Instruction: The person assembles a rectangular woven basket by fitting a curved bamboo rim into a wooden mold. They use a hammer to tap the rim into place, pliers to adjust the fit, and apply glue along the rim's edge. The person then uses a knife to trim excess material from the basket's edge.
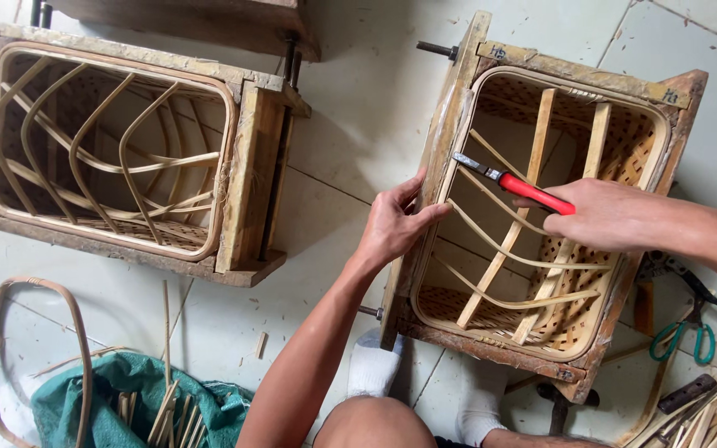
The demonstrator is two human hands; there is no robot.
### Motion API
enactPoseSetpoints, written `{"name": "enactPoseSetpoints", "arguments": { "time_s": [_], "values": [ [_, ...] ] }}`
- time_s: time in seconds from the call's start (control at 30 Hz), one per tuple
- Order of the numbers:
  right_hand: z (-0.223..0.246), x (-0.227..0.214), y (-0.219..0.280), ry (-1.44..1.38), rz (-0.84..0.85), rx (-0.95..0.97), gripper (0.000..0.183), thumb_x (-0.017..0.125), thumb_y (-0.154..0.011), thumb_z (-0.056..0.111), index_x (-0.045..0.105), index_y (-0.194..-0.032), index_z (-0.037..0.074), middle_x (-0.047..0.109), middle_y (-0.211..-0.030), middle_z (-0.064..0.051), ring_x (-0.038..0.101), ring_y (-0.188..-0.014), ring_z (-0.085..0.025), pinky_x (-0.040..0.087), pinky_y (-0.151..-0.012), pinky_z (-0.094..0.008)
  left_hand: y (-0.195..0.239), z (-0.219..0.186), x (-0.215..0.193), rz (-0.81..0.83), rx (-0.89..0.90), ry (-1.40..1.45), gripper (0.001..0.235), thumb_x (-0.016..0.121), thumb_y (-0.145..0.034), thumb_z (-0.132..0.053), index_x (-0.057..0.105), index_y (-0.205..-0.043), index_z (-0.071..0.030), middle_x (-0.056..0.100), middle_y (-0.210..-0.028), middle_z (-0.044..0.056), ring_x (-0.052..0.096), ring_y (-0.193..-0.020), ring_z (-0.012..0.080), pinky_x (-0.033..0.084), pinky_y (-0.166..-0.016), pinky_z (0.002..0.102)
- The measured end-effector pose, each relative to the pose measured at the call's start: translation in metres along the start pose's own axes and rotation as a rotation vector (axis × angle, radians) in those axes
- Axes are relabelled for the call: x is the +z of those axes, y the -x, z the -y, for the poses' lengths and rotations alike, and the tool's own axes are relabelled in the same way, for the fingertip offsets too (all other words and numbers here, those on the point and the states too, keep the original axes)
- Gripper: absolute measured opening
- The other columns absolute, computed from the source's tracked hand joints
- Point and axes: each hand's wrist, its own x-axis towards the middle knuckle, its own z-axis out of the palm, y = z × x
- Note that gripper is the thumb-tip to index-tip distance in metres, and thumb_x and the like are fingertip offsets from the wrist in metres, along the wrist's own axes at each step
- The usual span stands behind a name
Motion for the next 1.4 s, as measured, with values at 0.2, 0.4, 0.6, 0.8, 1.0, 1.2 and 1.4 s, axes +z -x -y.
{"name": "enactPoseSetpoints", "arguments": {
  "time_s": [0.2, 0.4, 0.6, 0.8, 1.0, 1.2, 1.4],
  "values": [
    [-0.002, -0.012, -0.003, -0.092, -0.092, -0.304, 0.033, 0.056, -0.091, 0.026, 0.08, -0.112, 0.018, 0.068, -0.072, 0.002, 0.064, -0.06, -0.013, 0.054, -0.057, -0.034, -0.002, 0.005, -0.001, 0.001, -0.058, 0.046, 0.084, 0.083, -0.082, -0.03, 0.045, -0.15, 0.002, 0.074, -0.127, 0.015, 0.071, -0.108, 0.0137, 0.057, -0.097, 0.032],
    [0.006, -0.023, -0.001, 0.116, 0.059, -0.011, 0.032, 0.049, -0.104, 0.029, 0.074, -0.109, 0.011, 0.069, -0.068, -0.009, 0.055, -0.054, -0.018, 0.052, -0.056, -0.04, -0.008, 0.008, -0.002, 0.019, -0.076, 0.055, 0.086, 0.084, -0.079, -0.03, 0.047, -0.149, 0.001, 0.067, -0.136, 0.018, 0.069, -0.119, 0.0209, 0.055, -0.104, 0.035],
    [0.022, -0.005, 0.034, -0.05, 0.018, 0.046, 0.051, 0.052, -0.1, 0.025, 0.047, -0.151, 0.022, 0.055, -0.06, -0.004, 0.047, -0.049, -0.017, 0.045, -0.049, -0.037, 0.024, 0.001, -0.002, 0.033, 0.029, 0.091, 0.086, 0.082, -0.086, -0.03, 0.039, -0.154, 0.001, 0.056, -0.147, 0.018, 0.061, -0.127, 0.0182, 0.049, -0.109, 0.034],
    [0.014, 0.034, 0.057, -0.125, 0.122, 0.115, 0.056, 0.055, -0.097, 0.03, 0.049, -0.152, 0.039, 0.049, -0.06, -0.001, 0.041, -0.049, -0.016, 0.04, -0.051, -0.034, 0.073, 0.021, 0.013, -0.139, -0.027, 0.144, 0.073, 0.08, -0.088, -0.025, 0.051, -0.148, 0.004, 0.075, -0.124, 0.015, 0.067, -0.109, 0.0116, 0.054, -0.098, 0.028],
    [0.03, 0.039, 0.036, -0.029, 0.065, 0.07, 0.031, 0.054, -0.103, 0.028, 0.064, -0.129, 0.013, 0.05, -0.056, 0.0, 0.043, -0.045, -0.012, 0.035, -0.044, -0.033, 0.065, 0.015, 0.015, -0.144, -0.089, 0.24, 0.073, 0.083, -0.085, -0.022, 0.053, -0.145, 0.008, 0.077, -0.118, 0.014, 0.069, -0.098, 0.0096, 0.058, -0.087, 0.025],
    [0.034, 0.024, 0.044, -0.01, 0.063, 0.035, 0.037, 0.043, -0.103, 0.024, 0.069, -0.13, 0.023, 0.048, -0.057, -0.004, 0.04, -0.047, -0.016, 0.038, -0.048, -0.037, 0.063, 0.014, 0.017, -0.129, -0.163, 0.47, 0.073, 0.082, -0.083, -0.013, 0.051, -0.144, 0.011, 0.075, -0.118, 0.015, 0.072, -0.097, 0.0126, 0.061, -0.086, 0.027],
    [0.05, 0.004, 0.046, 0.181, 0.095, 0.063, 0.028, 0.051, -0.105, 0.026, 0.068, -0.121, 0.011, 0.059, -0.057, -0.004, 0.047, -0.041, -0.011, 0.042, -0.041, -0.031, 0.062, 0.022, 0.018, -0.147, -0.199, 0.444, 0.074, 0.083, -0.082, -0.012, 0.05, -0.145, 0.011, 0.075, -0.116, 0.016, 0.072, -0.094, 0.0138, 0.061, -0.084, 0.027]
  ]
}}
